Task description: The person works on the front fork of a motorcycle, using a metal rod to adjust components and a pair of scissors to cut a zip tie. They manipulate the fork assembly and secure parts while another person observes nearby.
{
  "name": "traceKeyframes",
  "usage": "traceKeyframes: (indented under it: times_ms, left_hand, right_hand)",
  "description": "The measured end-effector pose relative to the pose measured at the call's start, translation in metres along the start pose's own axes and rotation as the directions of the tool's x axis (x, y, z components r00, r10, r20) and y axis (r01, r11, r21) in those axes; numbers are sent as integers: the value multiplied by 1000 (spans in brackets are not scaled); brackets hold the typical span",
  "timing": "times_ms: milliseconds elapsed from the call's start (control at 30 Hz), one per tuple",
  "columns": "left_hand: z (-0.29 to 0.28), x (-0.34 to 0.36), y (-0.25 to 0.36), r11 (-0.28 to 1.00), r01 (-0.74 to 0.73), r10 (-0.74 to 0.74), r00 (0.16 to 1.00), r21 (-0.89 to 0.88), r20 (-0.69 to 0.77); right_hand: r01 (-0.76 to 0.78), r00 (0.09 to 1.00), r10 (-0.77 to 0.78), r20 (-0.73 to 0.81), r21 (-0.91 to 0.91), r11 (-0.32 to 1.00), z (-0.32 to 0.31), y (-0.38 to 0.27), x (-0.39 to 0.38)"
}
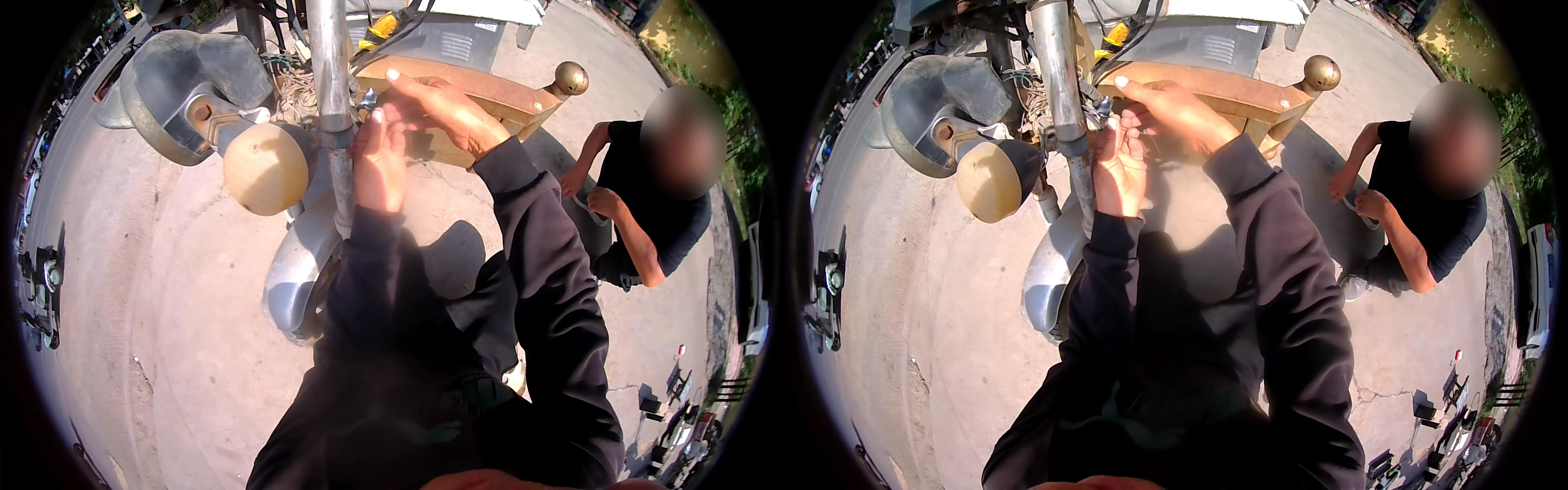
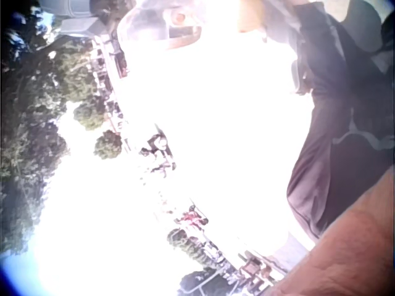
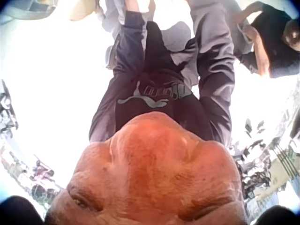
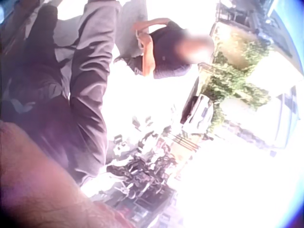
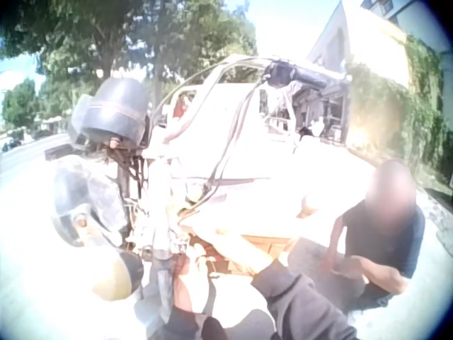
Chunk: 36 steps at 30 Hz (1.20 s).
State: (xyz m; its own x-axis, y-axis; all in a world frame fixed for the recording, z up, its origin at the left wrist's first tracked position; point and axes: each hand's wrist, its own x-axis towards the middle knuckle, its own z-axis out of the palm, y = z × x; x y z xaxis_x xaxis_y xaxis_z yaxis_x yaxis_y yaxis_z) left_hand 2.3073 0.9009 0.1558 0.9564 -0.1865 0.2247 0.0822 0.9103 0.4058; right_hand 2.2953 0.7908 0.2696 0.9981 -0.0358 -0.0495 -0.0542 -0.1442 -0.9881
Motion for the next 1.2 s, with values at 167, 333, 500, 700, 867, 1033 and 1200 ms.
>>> traceKeyframes:
  times_ms: [167, 333, 500, 700, 867, 1033, 1200]
  left_hand:
    - [0, 0, 0, 1000, -1, 1, 1000, -7, -14]
    - [-7, 3, 3, 987, 54, -55, 998, -154, -5]
    - [-13, 3, -3, 991, 28, -19, 998, -132, 68]
    - [-15, 7, 4, 999, 51, -51, 998, -15, -29]
    - [-35, 16, 1, 961, 254, -206, 922, -110, 328]
    - [-42, 13, -2, 978, 201, -188, 965, -55, 181]
    - [-24, 10, -9, 997, 32, -29, 999, 69, -40]
  right_hand:
    - [-11, 994, 8, 113, 30, 999, 6, 6, 18]
    - [67, 994, -73, 76, 87, 994, 14, 11, 18]
    - [146, 989, -148, 18, 60, 987, 13, 15, 7]
    - [459, 794, -601, -92, -557, 692, 36, 18, -7]
    - [424, 543, -839, -12, -859, 287, 53, 35, -9]
    - [450, 585, -805, 104, -867, 215, 45, 33, -9]
    - [460, 777, -629, 40, -717, 523, 20, 8, 9]
